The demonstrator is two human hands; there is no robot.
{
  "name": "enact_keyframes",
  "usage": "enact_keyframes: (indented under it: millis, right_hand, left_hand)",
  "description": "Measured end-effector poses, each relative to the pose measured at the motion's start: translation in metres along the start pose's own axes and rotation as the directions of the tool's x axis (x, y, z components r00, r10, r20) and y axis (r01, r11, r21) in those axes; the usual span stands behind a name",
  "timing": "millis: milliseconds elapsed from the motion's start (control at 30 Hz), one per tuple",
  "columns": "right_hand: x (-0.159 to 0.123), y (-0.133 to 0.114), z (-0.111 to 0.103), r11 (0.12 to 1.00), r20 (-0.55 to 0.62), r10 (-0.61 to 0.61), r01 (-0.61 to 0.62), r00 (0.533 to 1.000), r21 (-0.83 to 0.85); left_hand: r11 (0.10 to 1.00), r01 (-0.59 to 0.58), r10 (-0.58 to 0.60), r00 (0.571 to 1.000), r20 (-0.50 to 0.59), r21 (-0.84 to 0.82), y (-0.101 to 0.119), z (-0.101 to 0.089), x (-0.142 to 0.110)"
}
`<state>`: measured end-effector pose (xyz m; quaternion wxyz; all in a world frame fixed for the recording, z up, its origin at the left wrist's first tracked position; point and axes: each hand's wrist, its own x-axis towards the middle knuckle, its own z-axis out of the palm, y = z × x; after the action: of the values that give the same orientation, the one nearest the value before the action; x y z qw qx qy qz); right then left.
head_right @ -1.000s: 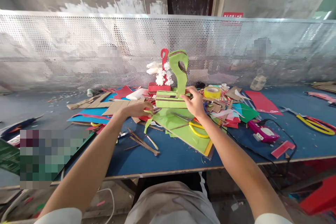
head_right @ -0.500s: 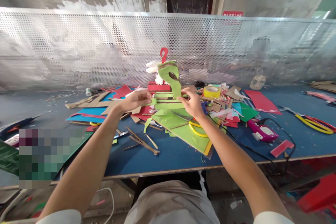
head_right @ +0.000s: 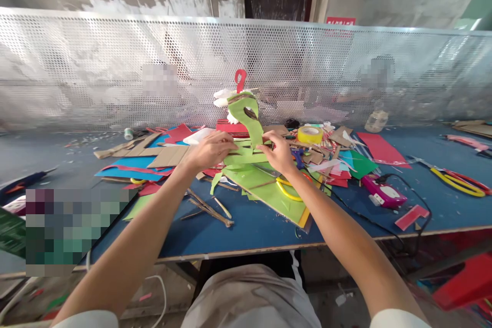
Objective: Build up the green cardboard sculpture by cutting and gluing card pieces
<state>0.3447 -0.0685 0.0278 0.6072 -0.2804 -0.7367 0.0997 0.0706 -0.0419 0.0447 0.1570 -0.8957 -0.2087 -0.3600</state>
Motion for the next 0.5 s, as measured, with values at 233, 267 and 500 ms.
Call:
enact_keyframes:
  millis: [233, 267, 500]
  right_hand:
    - [0.000, 0.003, -0.001, 1.000, -0.009, 0.011, -0.011, 1.000, 0.005]
    - [0.000, 0.004, -0.001, 1.000, -0.012, 0.006, -0.006, 1.000, 0.004]
    - [-0.001, 0.004, -0.001, 1.000, -0.026, -0.019, 0.019, 0.999, 0.005]
  left_hand:
    - [0.989, -0.129, 0.127, 0.991, 0.033, 0.067, -0.007, -0.001, -0.007]
    - [0.990, -0.127, 0.125, 0.991, 0.043, 0.059, -0.007, -0.002, -0.007]
    - [0.998, 0.043, -0.043, 0.999, 0.005, -0.049, 0.001, 0.010, -0.003]
